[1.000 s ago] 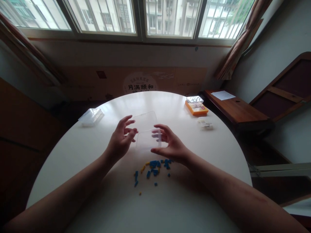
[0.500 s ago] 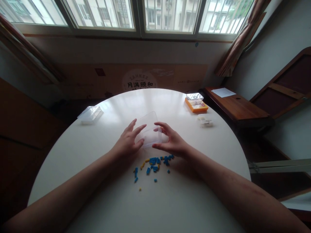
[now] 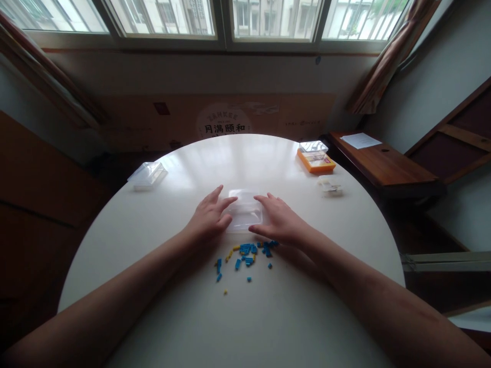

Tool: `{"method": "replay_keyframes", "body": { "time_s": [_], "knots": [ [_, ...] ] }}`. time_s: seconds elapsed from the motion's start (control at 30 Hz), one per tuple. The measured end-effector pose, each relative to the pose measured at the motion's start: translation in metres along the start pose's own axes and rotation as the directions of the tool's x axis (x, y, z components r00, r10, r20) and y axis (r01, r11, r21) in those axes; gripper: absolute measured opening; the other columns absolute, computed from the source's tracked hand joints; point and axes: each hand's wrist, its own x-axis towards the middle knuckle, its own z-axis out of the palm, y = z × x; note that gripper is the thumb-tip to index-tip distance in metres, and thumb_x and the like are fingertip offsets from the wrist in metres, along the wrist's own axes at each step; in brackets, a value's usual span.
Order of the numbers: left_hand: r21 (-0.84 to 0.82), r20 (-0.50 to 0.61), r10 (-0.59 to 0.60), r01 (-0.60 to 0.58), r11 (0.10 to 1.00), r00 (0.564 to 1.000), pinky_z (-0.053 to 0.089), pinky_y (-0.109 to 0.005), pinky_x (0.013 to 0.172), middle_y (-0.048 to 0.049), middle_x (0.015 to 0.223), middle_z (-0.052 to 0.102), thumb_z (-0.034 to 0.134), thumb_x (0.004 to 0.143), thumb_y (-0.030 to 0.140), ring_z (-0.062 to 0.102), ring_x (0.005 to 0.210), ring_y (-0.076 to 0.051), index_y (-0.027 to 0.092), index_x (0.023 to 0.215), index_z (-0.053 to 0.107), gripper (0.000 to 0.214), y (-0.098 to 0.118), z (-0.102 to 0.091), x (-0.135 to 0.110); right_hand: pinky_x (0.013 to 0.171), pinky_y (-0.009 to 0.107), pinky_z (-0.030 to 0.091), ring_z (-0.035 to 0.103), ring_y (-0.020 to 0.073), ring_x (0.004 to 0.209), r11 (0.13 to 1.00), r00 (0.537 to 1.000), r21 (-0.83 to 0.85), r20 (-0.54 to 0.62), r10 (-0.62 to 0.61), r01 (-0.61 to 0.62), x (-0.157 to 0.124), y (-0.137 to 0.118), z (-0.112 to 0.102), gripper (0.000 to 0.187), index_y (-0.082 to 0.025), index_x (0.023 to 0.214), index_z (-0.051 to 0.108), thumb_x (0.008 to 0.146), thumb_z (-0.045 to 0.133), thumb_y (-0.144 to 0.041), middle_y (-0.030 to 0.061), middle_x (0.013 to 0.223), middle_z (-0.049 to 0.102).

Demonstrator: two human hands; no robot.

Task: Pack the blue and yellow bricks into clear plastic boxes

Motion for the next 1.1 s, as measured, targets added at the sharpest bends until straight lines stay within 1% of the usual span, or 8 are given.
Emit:
{"method": "replay_keyframes", "body": {
  "time_s": [0.1, 0.23, 0.4, 0.5, 0.67, 0.8, 0.97, 1.1],
  "knots": [
    [0.012, -0.039, 0.006, -0.005, 1.0, 0.999, 0.022, -0.051, 0.114, -0.0102, 0.155, 0.026, 0.053, 0.082, 0.024, 0.027, 0.14, -0.034, 0.023, 0.132, 0.055, 0.051, 0.002, 0.003, -0.003, 0.115, 0.057, 0.021, 0.015, 0.0325, 0.144, 1.0, 1.0, -0.011, 0.024, -0.017, 0.018, -0.001, 0.003, -0.002, 0.082, -0.025, 0.144, 0.039, 0.076, 0.062, -0.064, 0.0088, 0.151, 0.027],
    [0.017, -0.062, 0.036, -0.035, 0.999, 0.997, 0.023, -0.05, 0.114, -0.0123, 0.156, 0.023, 0.051, 0.084, 0.025, 0.026, 0.14, -0.033, 0.021, 0.137, 0.048, 0.053, 0.004, 0.004, -0.008, 0.116, 0.056, 0.022, 0.015, 0.0305, 0.145, 0.999, 0.998, -0.022, 0.062, -0.023, 0.025, -0.004, 0.003, -0.006, 0.077, -0.032, 0.144, 0.039, 0.078, 0.057, -0.068, 0.0038, 0.154, 0.019],
    [-0.022, -0.099, 0.048, -0.05, 0.998, 0.994, 0.021, -0.057, 0.113, -0.0114, 0.155, 0.026, 0.052, 0.088, 0.034, 0.028, 0.139, -0.035, 0.025, 0.134, 0.051, 0.047, 0.006, 0.001, -0.013, 0.116, 0.055, 0.022, 0.017, 0.0299, 0.144, 0.999, 0.999, -0.031, 0.02, -0.029, 0.03, -0.004, 0.002, -0.005, 0.072, -0.03, 0.145, 0.039, 0.084, 0.051, -0.065, 0.0051, 0.153, 0.025],
    [-0.037, -0.104, 0.058, -0.062, 0.997, 0.993, 0.021, -0.058, 0.112, -0.0118, 0.154, 0.027, 0.053, 0.088, 0.038, 0.029, 0.138, -0.035, 0.026, 0.131, 0.055, 0.044, 0.006, -0.002, -0.017, 0.116, 0.055, 0.023, 0.018, 0.0303, 0.144, 0.998, 0.999, -0.055, 0.029, -0.018, 0.019, -0.003, 0.002, -0.002, 0.071, -0.029, 0.145, 0.038, 0.085, 0.049, -0.065, 0.0048, 0.152, 0.026],
    [-0.038, -0.1, 0.076, -0.08, 0.996, 0.992, 0.023, -0.058, 0.111, -0.0116, 0.153, 0.03, 0.052, 0.09, 0.039, 0.03, 0.138, -0.034, 0.028, 0.127, 0.058, 0.04, 0.006, -0.011, -0.023, 0.117, 0.054, 0.023, 0.017, 0.029, 0.144, 0.995, 0.999, -0.098, 0.045, 0.017, -0.012, -0.003, 0.0, -0.002, 0.069, -0.03, 0.145, 0.038, 0.088, 0.041, -0.067, 0.0029, 0.153, 0.025],
    [-0.017, -0.073, 0.07, -0.072, 0.997, 0.995, 0.025, -0.059, 0.11, -0.0085, 0.15, 0.037, 0.055, 0.088, 0.039, 0.032, 0.136, -0.034, 0.029, 0.123, 0.061, 0.037, 0.007, -0.02, -0.027, 0.114, 0.057, 0.026, 0.018, 0.0309, 0.144, 0.995, 0.998, -0.1, 0.055, 0.032, -0.027, -0.005, 0.0, -0.003, 0.066, -0.034, 0.144, 0.039, 0.087, 0.043, -0.067, 0.0012, 0.153, 0.023],
    [-0.023, -0.046, 0.089, -0.09, 0.996, 0.995, 0.034, -0.055, 0.106, -0.0092, 0.13, 0.057, 0.054, 0.088, 0.038, 0.048, 0.122, -0.033, 0.027, 0.111, 0.068, 0.028, 0.007, -0.028, -0.027, 0.114, 0.058, 0.026, 0.021, 0.032, 0.142, 0.998, 1.0, -0.055, 0.025, 0.009, -0.008, -0.006, 0.001, -0.006, 0.063, -0.034, 0.143, 0.041, 0.087, 0.048, -0.062, 0.0028, 0.152, 0.026],
    [-0.109, -0.095, 0.114, -0.124, 0.986, 0.989, 0.044, -0.051, 0.091, -0.009, 0.105, 0.067, 0.057, 0.087, 0.036, 0.058, 0.099, -0.032, 0.025, 0.1, 0.07, 0.022, 0.003, -0.03, -0.025, 0.113, 0.057, 0.028, 0.022, 0.0316, 0.142, 0.999, 1.0, -0.037, 0.026, 0.011, -0.01, -0.006, 0.001, -0.01, 0.061, -0.035, 0.142, 0.042, 0.087, 0.05, -0.061, 0.0025, 0.152, 0.026]
  ]
}}
